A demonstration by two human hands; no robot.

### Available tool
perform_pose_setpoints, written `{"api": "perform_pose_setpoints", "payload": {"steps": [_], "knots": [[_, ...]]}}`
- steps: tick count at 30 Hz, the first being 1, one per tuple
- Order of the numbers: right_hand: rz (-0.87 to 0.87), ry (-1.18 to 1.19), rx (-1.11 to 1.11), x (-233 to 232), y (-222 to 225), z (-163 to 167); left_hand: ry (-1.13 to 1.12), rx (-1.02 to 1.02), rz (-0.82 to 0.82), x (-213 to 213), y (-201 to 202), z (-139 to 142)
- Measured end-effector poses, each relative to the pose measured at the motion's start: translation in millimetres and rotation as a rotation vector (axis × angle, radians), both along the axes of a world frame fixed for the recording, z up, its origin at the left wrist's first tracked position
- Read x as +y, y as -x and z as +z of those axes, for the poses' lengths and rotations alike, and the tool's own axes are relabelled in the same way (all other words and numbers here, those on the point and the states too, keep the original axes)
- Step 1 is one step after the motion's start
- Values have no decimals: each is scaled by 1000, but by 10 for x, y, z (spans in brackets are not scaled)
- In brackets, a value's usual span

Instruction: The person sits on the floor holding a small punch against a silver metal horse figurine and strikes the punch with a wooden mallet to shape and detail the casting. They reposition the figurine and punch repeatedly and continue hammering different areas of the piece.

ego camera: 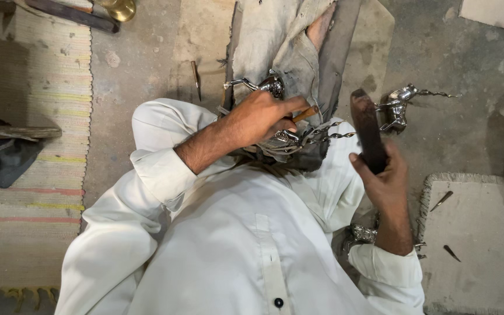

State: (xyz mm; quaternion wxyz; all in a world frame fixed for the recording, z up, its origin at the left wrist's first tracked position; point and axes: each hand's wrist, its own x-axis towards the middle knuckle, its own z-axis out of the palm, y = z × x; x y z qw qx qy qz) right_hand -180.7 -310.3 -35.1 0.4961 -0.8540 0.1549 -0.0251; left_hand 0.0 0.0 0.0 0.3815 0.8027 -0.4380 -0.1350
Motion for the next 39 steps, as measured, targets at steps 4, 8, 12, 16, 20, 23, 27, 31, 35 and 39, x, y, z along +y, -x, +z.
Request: {"api": "perform_pose_setpoints", "payload": {"steps": [4,8,12,16,20,23,27,31,35,39], "knots": [[31,267,-289,251,-194,378,39,-60,4,5,24,-8],[147,780,-193,296,-309,695,43,-98,3,11,25,-14],[249,908,-161,286,-359,809,-5,-70,-34,-36,-9,-13],[237,853,-70,212,-382,859,20,-66,-21,-16,-22,-17],[147,614,-135,216,-352,841,-26,-62,-31,-81,-65,-16],[199,749,-122,227,-393,807,-4,-69,-18,-59,-49,-32],[72,534,-27,189,-348,781,-2,-99,-43,-109,-84,-50],[136,755,-57,238,-304,723,32,-129,-71,-119,-113,-62],[141,745,-64,298,-259,678,12,-141,-81,-113,-126,-59],[-7,369,-42,283,-228,638,2,-169,-86,-156,-142,-48]]}}
